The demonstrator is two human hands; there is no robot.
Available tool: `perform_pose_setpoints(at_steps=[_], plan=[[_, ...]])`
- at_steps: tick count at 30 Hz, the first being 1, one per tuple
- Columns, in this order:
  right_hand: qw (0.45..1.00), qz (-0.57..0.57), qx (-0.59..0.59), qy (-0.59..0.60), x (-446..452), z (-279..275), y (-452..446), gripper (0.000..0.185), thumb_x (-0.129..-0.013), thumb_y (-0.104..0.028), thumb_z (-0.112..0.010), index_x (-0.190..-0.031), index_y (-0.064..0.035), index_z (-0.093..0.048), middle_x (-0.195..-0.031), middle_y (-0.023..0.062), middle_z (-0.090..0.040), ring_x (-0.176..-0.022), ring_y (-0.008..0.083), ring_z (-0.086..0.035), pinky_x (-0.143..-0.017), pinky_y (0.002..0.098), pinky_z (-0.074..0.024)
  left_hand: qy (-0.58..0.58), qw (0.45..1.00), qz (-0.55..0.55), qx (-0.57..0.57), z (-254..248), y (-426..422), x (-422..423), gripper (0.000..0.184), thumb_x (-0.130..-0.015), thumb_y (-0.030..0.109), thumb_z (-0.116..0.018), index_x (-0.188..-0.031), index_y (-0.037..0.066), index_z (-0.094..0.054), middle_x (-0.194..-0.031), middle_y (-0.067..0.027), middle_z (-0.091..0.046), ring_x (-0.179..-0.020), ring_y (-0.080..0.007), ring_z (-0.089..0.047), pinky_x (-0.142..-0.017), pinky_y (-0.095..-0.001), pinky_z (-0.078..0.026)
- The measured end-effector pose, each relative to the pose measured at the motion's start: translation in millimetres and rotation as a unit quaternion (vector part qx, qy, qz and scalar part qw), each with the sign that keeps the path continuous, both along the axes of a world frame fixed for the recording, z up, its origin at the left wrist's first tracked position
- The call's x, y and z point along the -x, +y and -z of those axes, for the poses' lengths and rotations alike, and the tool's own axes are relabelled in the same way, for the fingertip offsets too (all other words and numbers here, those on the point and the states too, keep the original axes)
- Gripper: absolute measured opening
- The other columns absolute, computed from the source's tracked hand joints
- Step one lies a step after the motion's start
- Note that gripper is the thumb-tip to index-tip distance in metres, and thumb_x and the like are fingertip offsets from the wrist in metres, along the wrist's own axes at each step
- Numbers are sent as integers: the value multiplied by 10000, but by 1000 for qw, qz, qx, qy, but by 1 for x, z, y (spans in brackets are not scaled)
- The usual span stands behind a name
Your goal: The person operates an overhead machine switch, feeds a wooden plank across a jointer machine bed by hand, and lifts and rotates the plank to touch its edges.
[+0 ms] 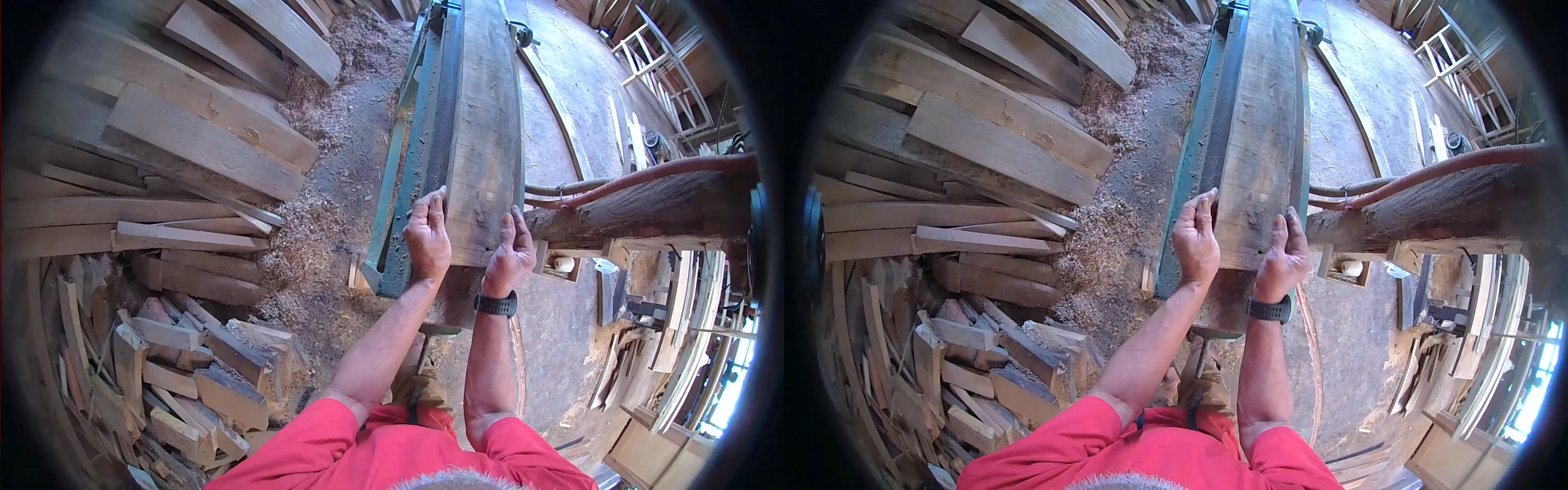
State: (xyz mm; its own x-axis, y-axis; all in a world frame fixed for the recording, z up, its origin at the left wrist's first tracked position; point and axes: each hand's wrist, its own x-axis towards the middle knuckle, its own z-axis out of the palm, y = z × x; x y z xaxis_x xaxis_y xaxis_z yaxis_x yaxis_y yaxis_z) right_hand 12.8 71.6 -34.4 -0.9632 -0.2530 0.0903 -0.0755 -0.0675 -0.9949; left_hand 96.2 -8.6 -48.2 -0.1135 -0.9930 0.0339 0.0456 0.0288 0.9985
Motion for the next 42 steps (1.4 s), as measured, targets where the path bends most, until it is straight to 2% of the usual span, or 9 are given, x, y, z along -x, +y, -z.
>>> perform_pose_setpoints(at_steps=[1,4,8,10,17,19,20,23,42], plan=[[1000,2,-2,0,1,0,-1,316,-1031,-66,-723,-1314,75,-720,-1288,160,-759,-1182,178,-690,-1064,331,-525,2,1000,-6,5,1,-2,2,255,-1135,175,-578,-1213,-11,-733,-1191,-103,-794,-1072,-144,-716,-979,-315,-565],[919,7,-239,314,-7,-20,-2,342,-1011,-67,-725,-1329,57,-714,-1367,223,-721,-1302,343,-675,-1135,427,-488,21,1000,-14,-4,3,-4,9,259,-1133,185,-583,-1227,-1,-737,-1182,-115,-797,-1045,-145,-730,-934,-320,-584],[912,-134,-141,361,-44,-32,-24,325,-1048,-93,-655,-1334,50,-713,-1388,232,-705,-1349,368,-647,-1140,439,-485,91,994,-20,-59,22,-9,16,244,-1124,188,-604,-1212,9,-744,-1169,-104,-795,-1034,-143,-734,-901,-318,-597],[941,-164,-144,259,-49,-31,-40,317,-1050,-162,-638,-1293,14,-742,-1369,228,-712,-1355,389,-641,-1150,461,-483,129,990,-15,-58,24,-10,18,234,-1123,187,-608,-1207,13,-742,-1166,-94,-787,-1031,-146,-734,-890,-315,-601],[870,-103,-283,391,-54,-28,-55,317,-1041,-184,-654,-1291,-16,-751,-1347,216,-722,-1273,367,-691,-1085,455,-536,294,948,-39,-118,26,-57,-22,265,-1122,213,-615,-1260,-7,-670,-1166,-118,-758,-1036,-174,-736,-895,-323,-598],[861,-91,-290,407,-52,-21,-59,283,-988,-200,-701,-1210,-45,-782,-1282,176,-760,-1250,336,-708,-1078,469,-542,-26,999,-25,17,44,-68,-39,337,-1129,287,-590,-1260,-13,-669,-1163,-183,-758,-1034,-289,-758,-883,-413,-596],[851,-98,-291,426,-51,-20,-60,261,-979,-201,-714,-1181,-53,-786,-1250,164,-772,-1240,332,-712,-1087,480,-534,-180,982,-3,59,52,-65,-47,453,-1133,406,-528,-1342,16,-625,-1176,-256,-739,-1059,-438,-738,-899,-514,-566],[830,-116,-300,456,-47,-19,-66,219,-968,-213,-730,-1123,-71,-792,-1195,144,-788,-1228,327,-716,-1101,500,-520,-231,967,92,-63,79,-48,-60,514,-1127,469,-474,-1436,67,-558,-1214,-285,-721,-1111,-506,-690,-928,-570,-538],[797,-137,-291,511,2,-10,-134,146,-941,-218,-726,-1040,-112,-745,-1111,120,-783,-1116,340,-738,-1034,478,-548,-337,930,116,-85,94,-44,-54,594,-1133,480,-411,-1570,77,-425,-1477,-256,-596,-1290,-488,-617,-1022,-591,-521]])
